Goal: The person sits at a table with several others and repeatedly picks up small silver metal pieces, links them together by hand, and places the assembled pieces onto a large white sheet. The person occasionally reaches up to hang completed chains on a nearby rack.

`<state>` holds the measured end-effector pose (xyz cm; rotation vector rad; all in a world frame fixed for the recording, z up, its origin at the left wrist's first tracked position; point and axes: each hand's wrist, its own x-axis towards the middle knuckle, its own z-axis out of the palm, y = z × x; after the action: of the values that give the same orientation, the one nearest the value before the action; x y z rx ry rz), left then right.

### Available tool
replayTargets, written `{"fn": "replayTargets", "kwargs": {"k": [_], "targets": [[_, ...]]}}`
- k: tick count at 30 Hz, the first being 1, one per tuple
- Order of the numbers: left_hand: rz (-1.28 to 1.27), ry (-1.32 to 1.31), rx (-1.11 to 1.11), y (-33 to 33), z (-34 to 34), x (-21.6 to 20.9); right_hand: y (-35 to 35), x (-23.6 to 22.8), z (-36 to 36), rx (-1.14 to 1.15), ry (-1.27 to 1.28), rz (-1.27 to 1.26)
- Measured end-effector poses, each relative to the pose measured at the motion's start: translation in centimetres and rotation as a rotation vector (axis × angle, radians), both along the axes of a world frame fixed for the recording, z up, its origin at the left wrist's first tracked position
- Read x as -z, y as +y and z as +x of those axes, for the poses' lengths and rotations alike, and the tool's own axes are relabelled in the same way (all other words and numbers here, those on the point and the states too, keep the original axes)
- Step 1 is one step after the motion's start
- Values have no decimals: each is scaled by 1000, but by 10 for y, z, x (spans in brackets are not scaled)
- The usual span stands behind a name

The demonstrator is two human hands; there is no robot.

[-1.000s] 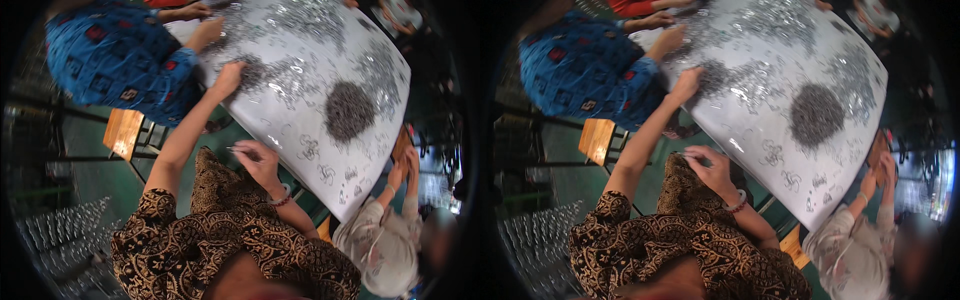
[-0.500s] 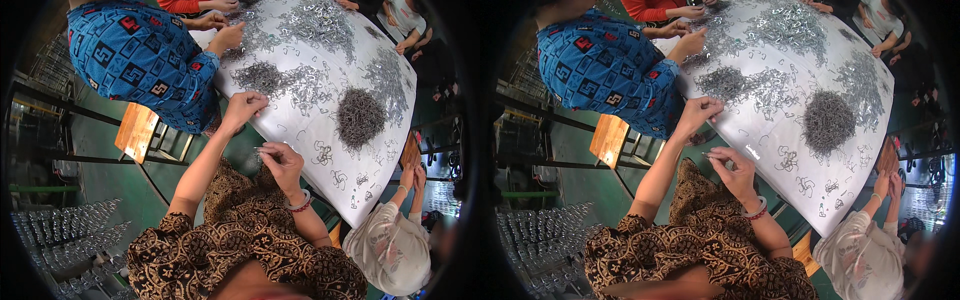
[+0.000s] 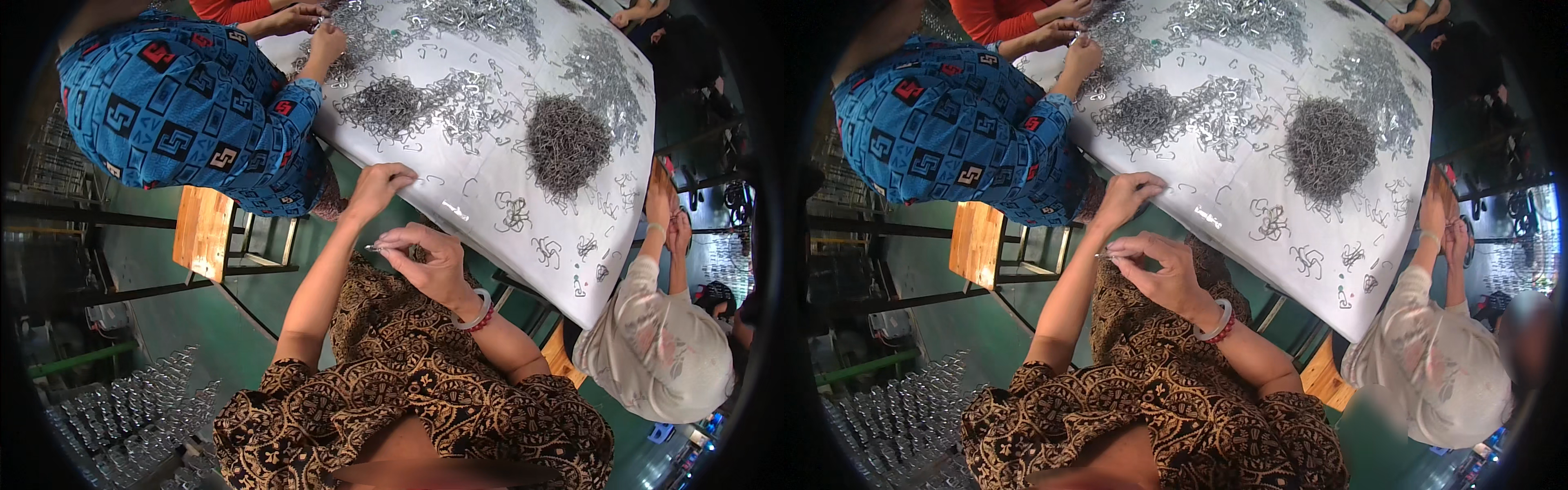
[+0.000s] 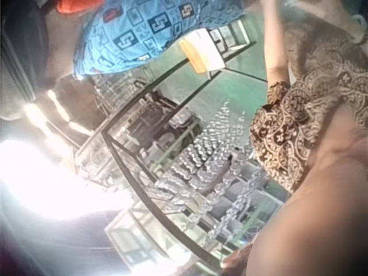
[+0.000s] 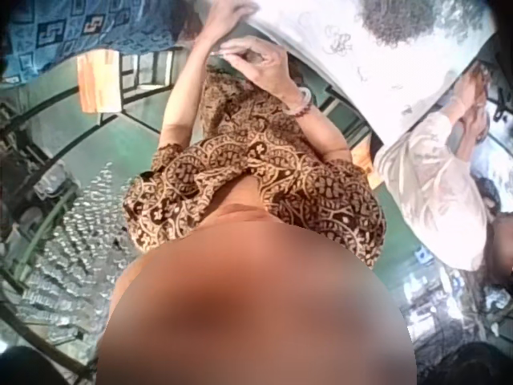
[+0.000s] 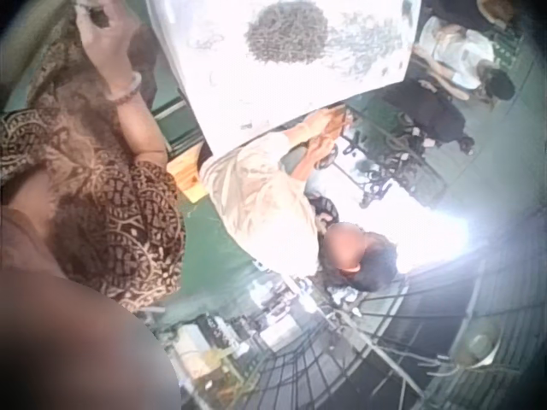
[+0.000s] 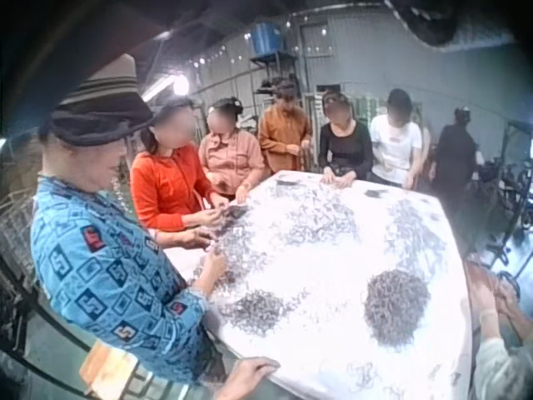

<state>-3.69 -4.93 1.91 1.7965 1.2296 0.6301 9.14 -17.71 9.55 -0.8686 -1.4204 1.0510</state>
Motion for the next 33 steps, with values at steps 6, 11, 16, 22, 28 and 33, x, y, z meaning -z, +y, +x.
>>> {"fn": "replayTargets", "kwargs": {"k": [6,11,16,22,28,33], "targets": [[151,7,47,2,35,5,-4,0,-3,-35,37,17],[287,-119,-336,6,20,5,-1,9,-8,-125,94,-30],[279,98,-555,37,-17,-1,6,13,-5,-174,142,-59],[209,531,-359,49,-10,3,17,16,5,-136,111,-45],[318,501,-354,33,-4,-2,16,18,8,-70,149,-55],[443,325,-93,-3,36,3,9,19,9,-34,115,-36]]}}
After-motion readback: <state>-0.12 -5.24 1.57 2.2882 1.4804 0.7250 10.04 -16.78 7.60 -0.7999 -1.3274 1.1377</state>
